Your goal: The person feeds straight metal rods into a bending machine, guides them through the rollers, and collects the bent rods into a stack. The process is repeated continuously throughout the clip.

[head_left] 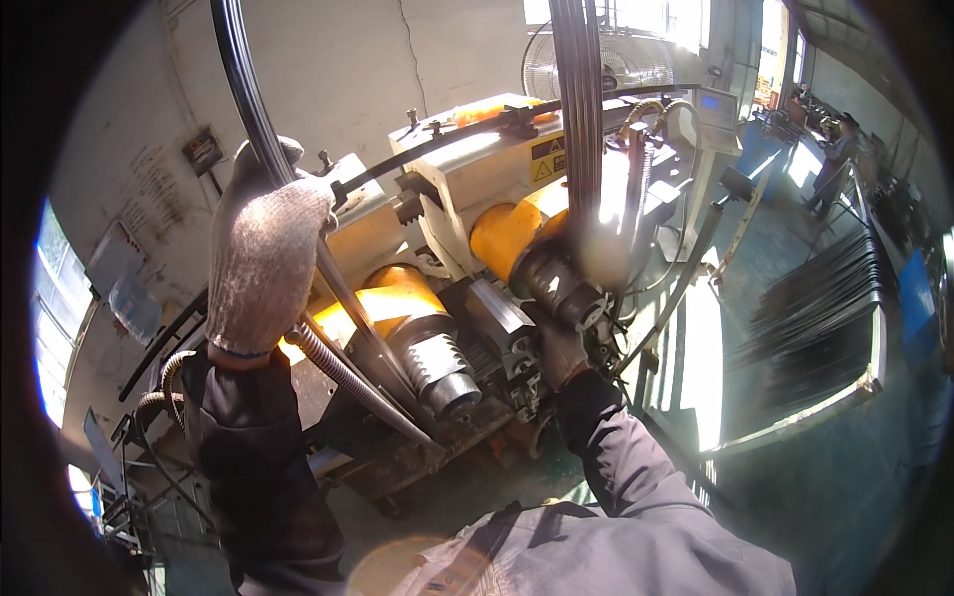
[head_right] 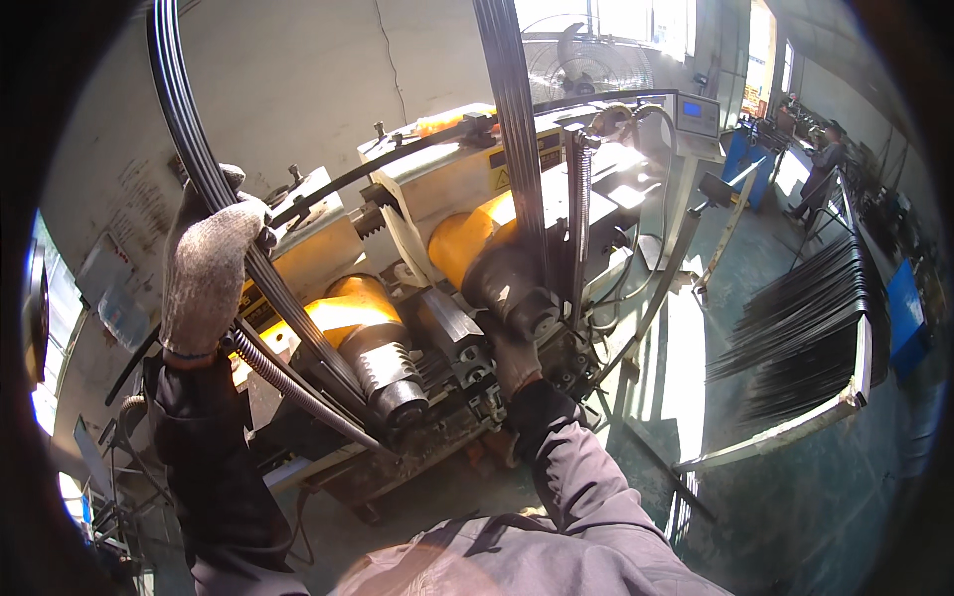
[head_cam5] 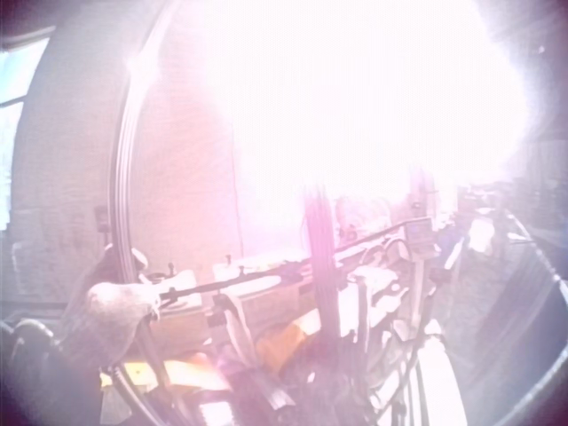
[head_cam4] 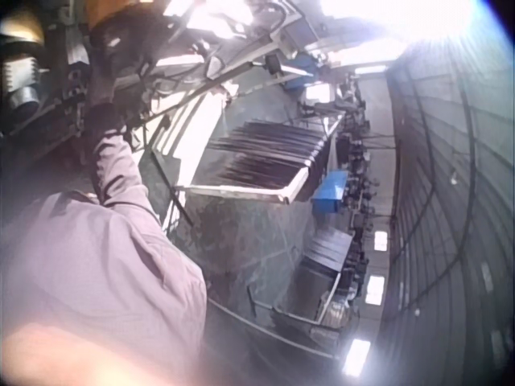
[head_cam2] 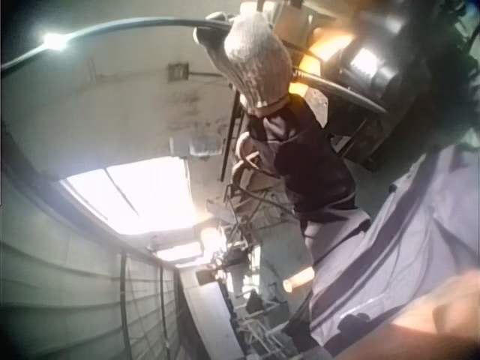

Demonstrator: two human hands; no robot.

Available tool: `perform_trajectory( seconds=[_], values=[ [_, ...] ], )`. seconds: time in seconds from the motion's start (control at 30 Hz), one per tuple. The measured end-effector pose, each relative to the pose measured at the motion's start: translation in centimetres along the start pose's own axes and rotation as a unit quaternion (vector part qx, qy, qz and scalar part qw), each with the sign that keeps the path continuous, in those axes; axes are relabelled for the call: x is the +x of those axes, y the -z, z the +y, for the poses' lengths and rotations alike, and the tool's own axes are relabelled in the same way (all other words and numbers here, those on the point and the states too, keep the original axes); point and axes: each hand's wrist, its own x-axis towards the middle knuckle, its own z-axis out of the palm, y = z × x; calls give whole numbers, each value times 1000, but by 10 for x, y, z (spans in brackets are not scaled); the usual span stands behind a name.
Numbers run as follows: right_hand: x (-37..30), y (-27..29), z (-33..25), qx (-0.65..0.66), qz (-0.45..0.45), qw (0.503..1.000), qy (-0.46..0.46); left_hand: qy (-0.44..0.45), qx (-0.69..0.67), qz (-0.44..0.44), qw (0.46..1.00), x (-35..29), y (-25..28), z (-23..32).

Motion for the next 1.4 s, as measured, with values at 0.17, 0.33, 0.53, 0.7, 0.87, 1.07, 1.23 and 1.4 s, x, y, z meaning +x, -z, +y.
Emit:
perform_trajectory(
  seconds=[0.17, 0.33, 0.53, 0.7, 0.87, 1.07, 1.23, 1.4],
  values=[
    [0, 1, -11, 2, -16, 997, -72, -12, 26, -2, 1000, 1, 7, -4],
    [2, 4, -19, 31, -25, 989, -142, 28, -28, -6, 999, 0, 6, 0],
    [-1, 2, -18, -11, -14, 998, -61, 59, 35, 10, 998, -4, -5, 18],
    [-2, 2, -17, -45, -17, 999, -11, 83, 64, 37, 994, -5, -13, 30],
    [0, 1, -6, -121, 7, 991, 64, 112, 92, 27, 989, -1, -11, 33],
    [2, -5, 13, 120, -30, 982, -145, 34, 313, -46, 948, 6, 11, 51],
    [-5, -4, 27, 19, -71, 994, -77, 87, 330, -68, 938, 9, 17, 54],
    [-6, -8, 32, 87, -52, 991, -91, -19, 380, -125, 916, 1, 25, 58]
  ],
)
